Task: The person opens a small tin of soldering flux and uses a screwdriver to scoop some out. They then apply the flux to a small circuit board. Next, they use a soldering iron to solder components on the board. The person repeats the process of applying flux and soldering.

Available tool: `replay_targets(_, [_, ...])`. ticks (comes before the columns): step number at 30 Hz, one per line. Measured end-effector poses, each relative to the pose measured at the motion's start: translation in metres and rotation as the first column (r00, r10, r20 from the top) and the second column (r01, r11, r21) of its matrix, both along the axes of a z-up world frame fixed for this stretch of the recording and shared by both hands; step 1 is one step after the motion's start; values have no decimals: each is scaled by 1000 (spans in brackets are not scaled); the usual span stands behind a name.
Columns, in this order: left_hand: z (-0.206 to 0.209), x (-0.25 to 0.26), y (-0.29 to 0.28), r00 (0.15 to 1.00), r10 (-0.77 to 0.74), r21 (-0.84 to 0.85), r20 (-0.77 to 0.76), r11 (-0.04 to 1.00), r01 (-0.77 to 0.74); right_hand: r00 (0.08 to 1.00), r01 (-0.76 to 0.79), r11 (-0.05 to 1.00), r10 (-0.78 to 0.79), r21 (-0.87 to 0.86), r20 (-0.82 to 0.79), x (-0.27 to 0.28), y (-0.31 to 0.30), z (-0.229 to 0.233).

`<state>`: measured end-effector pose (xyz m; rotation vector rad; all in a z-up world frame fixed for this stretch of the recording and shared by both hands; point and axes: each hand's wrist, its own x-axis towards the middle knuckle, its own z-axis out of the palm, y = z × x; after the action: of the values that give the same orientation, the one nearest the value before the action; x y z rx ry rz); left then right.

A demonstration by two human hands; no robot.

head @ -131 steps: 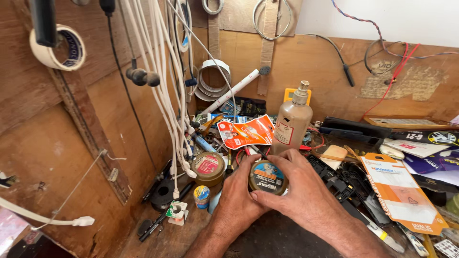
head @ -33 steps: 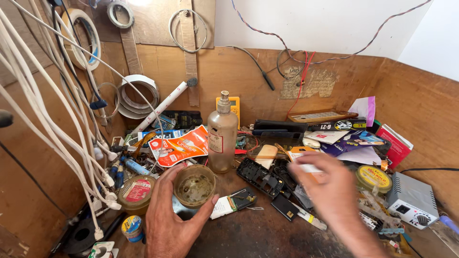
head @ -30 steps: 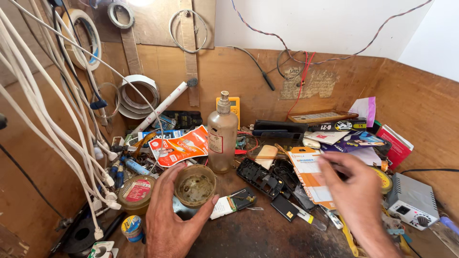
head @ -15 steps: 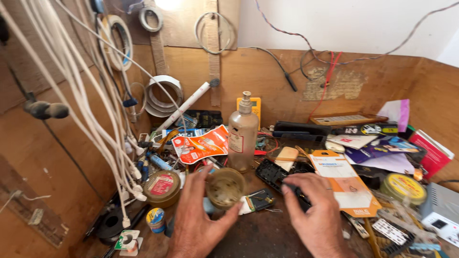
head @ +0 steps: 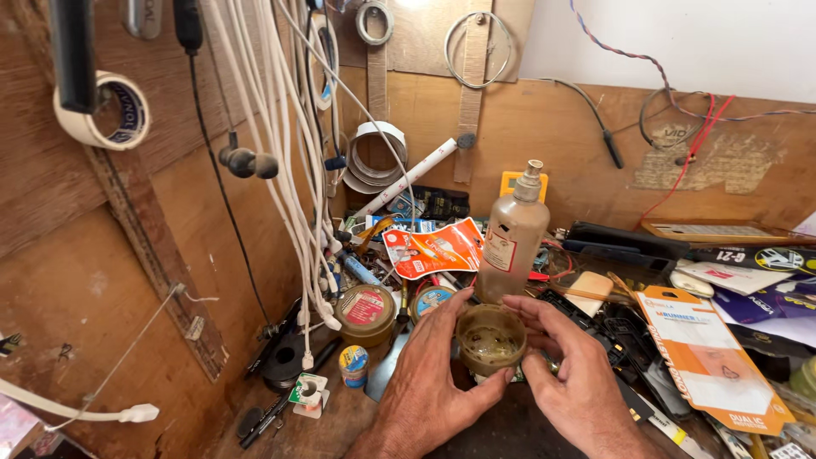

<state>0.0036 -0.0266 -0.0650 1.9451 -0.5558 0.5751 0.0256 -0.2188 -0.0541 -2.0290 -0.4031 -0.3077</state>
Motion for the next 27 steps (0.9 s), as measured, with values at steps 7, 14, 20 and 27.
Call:
replay_targets(7, [-5,0,1,999,-45,-55,10,997,46,996,-55,995,60,80,-64,0,-3,-2])
replay_targets(14, [-7,2,2,999,-12,-28,51,1000,13,997,-8,1000,10,19,-82,-2,0,-8])
replay_targets(20, [-1,1,3,995,-59,-61,-84,997,54,976,-191,980,196,-53,100,-4,-3,-14])
replay_targets(27, [3,-7,4,981,-123,-40,-149,992,119,958,-2,984,53,-179,281,1,-2,-28])
